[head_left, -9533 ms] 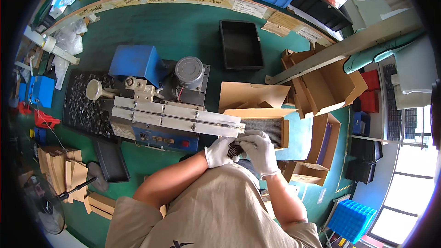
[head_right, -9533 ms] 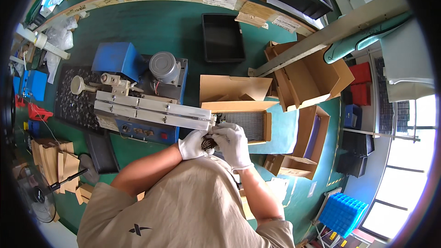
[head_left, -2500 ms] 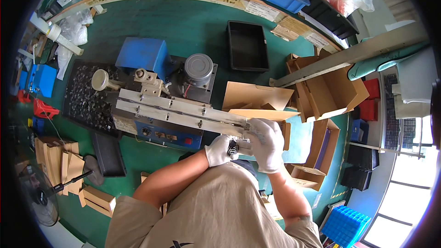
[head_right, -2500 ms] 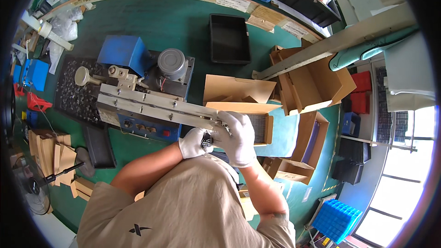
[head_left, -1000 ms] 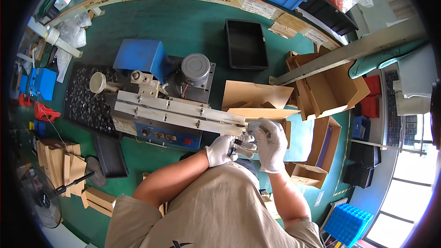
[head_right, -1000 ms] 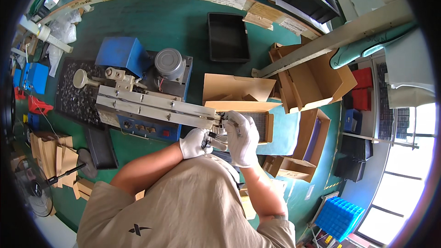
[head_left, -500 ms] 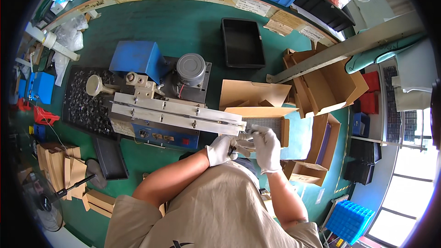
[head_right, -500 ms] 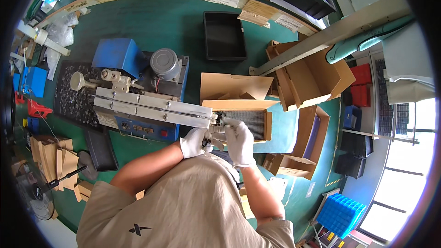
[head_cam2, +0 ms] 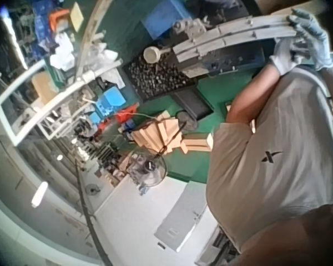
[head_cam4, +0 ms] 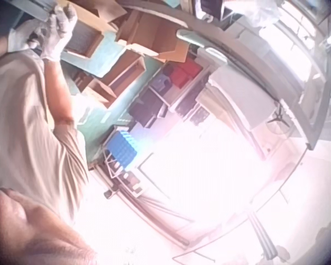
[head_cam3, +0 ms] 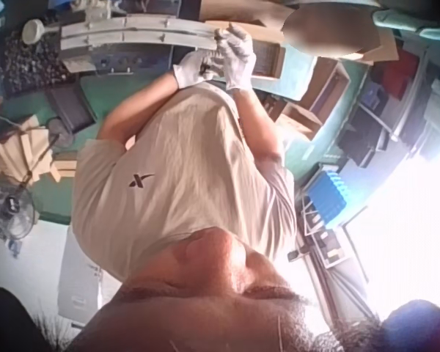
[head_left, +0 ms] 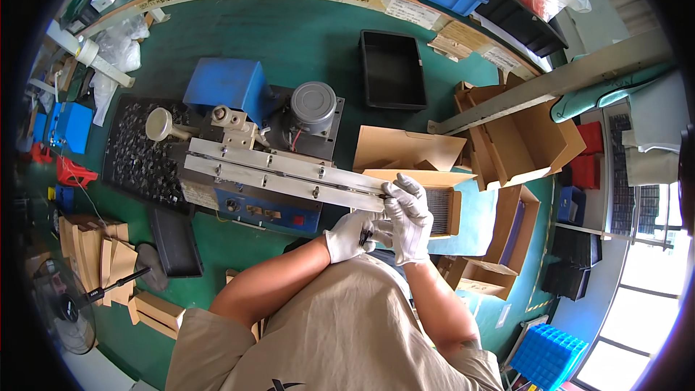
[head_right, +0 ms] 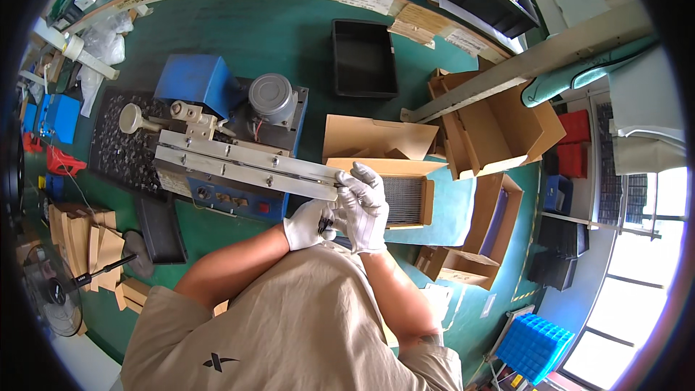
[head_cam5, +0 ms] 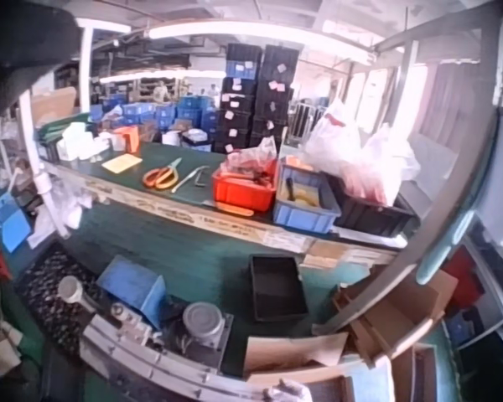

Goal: The person stands at a workbench and repeatedly picks up small metal components from a cardboard box. They insert the components into a blue and silver machine, manipulate them with gloved hands, and then place the processed items back into the box. The task involves continuous, repetitive handling of the metal parts.

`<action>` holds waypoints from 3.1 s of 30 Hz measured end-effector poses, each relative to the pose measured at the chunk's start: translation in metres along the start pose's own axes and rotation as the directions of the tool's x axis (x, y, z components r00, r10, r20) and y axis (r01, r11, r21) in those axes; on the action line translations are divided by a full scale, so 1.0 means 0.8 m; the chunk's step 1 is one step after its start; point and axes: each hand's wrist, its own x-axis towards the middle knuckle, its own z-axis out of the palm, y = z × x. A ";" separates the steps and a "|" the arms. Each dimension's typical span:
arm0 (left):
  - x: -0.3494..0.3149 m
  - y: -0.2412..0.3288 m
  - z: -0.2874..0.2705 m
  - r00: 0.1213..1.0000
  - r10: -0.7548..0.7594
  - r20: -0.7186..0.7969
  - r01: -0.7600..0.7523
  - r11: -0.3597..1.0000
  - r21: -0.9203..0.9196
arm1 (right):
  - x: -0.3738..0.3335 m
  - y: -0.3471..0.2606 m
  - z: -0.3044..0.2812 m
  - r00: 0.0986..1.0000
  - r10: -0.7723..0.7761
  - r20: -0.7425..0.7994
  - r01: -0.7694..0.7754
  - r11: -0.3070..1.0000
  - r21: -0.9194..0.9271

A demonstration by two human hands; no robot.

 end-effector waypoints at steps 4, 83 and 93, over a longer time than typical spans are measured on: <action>-0.008 0.013 0.014 0.996 -0.076 -0.040 0.063 0.964 -0.260 | -0.006 -0.005 -0.008 0.979 -0.201 -0.041 0.196 0.974 -0.111; 0.013 -0.007 -0.004 0.981 0.170 0.090 -0.167 0.985 -0.040 | -0.009 0.004 -0.045 0.843 -0.375 0.387 0.537 0.533 -0.654; 0.005 0.007 0.001 0.987 0.092 0.130 -0.062 0.975 -0.214 | 0.024 -0.021 -0.034 0.785 -0.559 0.267 0.554 0.442 -0.705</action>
